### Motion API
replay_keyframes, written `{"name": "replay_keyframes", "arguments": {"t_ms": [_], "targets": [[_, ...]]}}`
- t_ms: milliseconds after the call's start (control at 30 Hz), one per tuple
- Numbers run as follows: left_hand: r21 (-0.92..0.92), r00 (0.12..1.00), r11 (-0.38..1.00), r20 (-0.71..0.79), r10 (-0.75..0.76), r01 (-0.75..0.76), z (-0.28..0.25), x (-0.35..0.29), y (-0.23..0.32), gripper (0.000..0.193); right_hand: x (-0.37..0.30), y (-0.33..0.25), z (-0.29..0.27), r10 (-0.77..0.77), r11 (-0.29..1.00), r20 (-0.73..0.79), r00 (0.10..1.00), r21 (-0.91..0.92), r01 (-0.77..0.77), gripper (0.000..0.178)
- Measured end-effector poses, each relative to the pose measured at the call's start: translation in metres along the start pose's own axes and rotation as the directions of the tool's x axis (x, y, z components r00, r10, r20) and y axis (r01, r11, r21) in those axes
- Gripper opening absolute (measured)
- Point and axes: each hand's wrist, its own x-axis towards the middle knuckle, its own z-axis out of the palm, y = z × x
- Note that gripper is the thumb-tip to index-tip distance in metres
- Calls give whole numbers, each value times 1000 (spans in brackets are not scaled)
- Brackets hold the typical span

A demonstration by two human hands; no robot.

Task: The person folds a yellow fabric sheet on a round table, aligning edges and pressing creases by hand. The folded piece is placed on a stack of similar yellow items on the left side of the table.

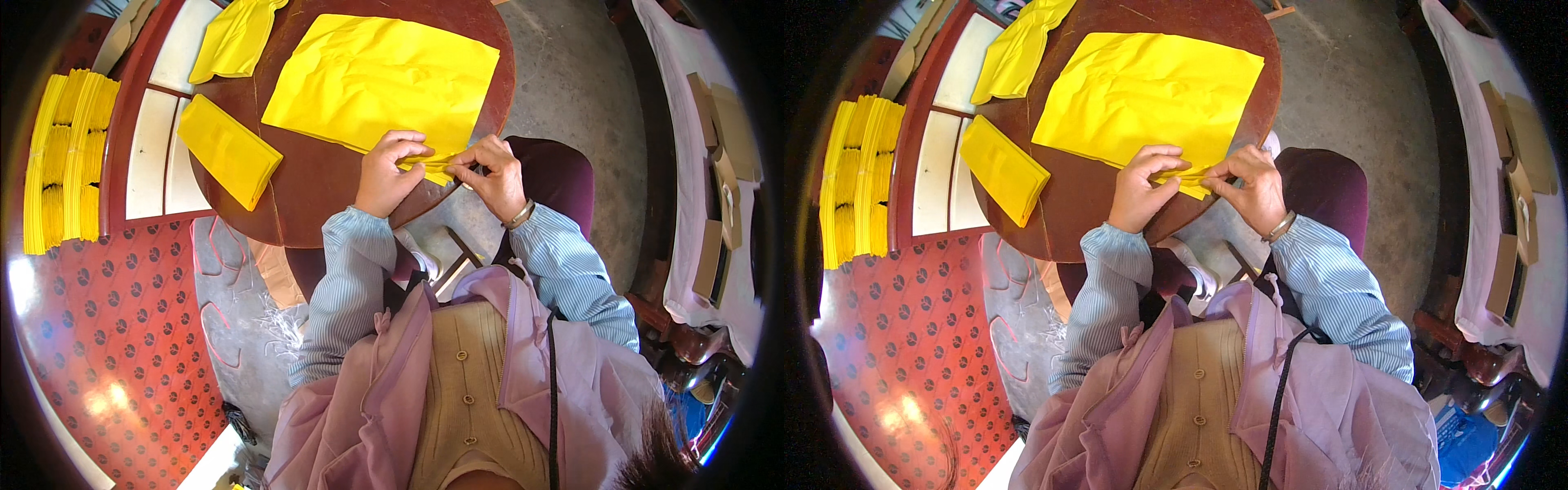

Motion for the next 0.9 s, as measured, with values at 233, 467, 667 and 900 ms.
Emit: {"name": "replay_keyframes", "arguments": {"t_ms": [233, 467, 667, 900], "targets": [[32, 997, 999, -63, 46, -44, 4, 0, 2, 23, 1, 0, 0, 7, 1000, 3, 1000, 4, -7, 17], [96, 974, 993, -210, 82, -63, 18, 1, 0, 20, -1, -3, -1, 38, 998, -15, 999, 41, -37, 18], [77, 978, 996, -203, 51, -36, 14, 4, -1, 16, -1, -1, -4, -45, 999, 18, 999, -4, 45, 18], [94, 990, 995, -134, 44, -32, 8, 3, 0, 15, -1, 0, -2, -26, 999, 9, 1000, -19, 26, 15]]}}
